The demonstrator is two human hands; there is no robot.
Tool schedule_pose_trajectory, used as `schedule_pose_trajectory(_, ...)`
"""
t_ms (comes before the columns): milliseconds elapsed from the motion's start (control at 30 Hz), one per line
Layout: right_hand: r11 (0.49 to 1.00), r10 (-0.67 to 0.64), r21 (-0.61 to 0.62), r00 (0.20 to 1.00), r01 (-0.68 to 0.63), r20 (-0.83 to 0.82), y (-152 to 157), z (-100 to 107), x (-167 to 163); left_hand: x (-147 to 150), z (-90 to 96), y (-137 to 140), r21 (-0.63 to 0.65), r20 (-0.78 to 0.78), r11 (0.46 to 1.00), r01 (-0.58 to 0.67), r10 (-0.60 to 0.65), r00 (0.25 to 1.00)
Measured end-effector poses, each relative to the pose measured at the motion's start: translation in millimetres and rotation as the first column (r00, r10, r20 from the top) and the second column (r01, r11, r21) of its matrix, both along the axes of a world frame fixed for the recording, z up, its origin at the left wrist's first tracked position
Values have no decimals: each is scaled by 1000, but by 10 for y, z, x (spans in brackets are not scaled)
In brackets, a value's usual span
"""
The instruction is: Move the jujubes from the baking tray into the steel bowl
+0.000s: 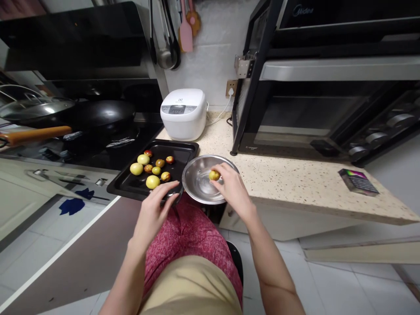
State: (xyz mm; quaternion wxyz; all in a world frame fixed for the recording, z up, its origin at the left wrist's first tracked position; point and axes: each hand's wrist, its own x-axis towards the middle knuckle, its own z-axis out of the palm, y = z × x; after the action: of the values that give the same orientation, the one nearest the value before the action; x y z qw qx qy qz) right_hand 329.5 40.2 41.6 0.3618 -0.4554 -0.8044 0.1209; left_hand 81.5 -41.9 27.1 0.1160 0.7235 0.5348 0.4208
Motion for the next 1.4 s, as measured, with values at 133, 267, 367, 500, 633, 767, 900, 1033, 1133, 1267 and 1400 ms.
schedule_pose_trajectory(133,998,-58,-9,961,62,269,237,-99,-3,-318,6,36,6,-295,973,-233,224,929)
schedule_pose_trajectory(267,994,-96,-12,890,113,445,321,-140,-80,-437,-19,69,54,-448,964,-261,257,857)
schedule_pose_trajectory(367,985,-148,-9,859,175,491,341,-137,-106,-438,-48,80,69,-487,963,-260,260,834)
schedule_pose_trajectory(500,978,-172,-16,852,207,495,328,-124,-72,-420,-55,92,11,-525,955,-296,258,811)
schedule_pose_trajectory(633,978,-182,-14,881,209,436,246,-93,-6,-383,13,166,-84,-575,951,-297,197,794)
schedule_pose_trajectory(767,980,-188,4,927,197,324,116,-66,42,-335,64,292,-179,-572,949,-259,114,812)
schedule_pose_trajectory(900,977,-213,33,961,211,178,-55,-79,79,-322,80,372,-173,-467,968,-180,81,881)
schedule_pose_trajectory(1033,962,-246,115,969,248,-30,-300,-152,101,-231,226,398,-39,-198,997,-69,60,978)
schedule_pose_trajectory(1133,949,-229,184,960,257,-159,-492,-207,82,-32,387,472,21,-167,996,87,-82,982)
schedule_pose_trajectory(1267,945,-184,223,952,239,-244,-608,-200,30,292,418,773,-26,-250,962,272,-270,930)
schedule_pose_trajectory(1400,946,-139,244,948,212,-285,-705,-194,91,514,251,1182,-141,-388,931,338,-366,846)
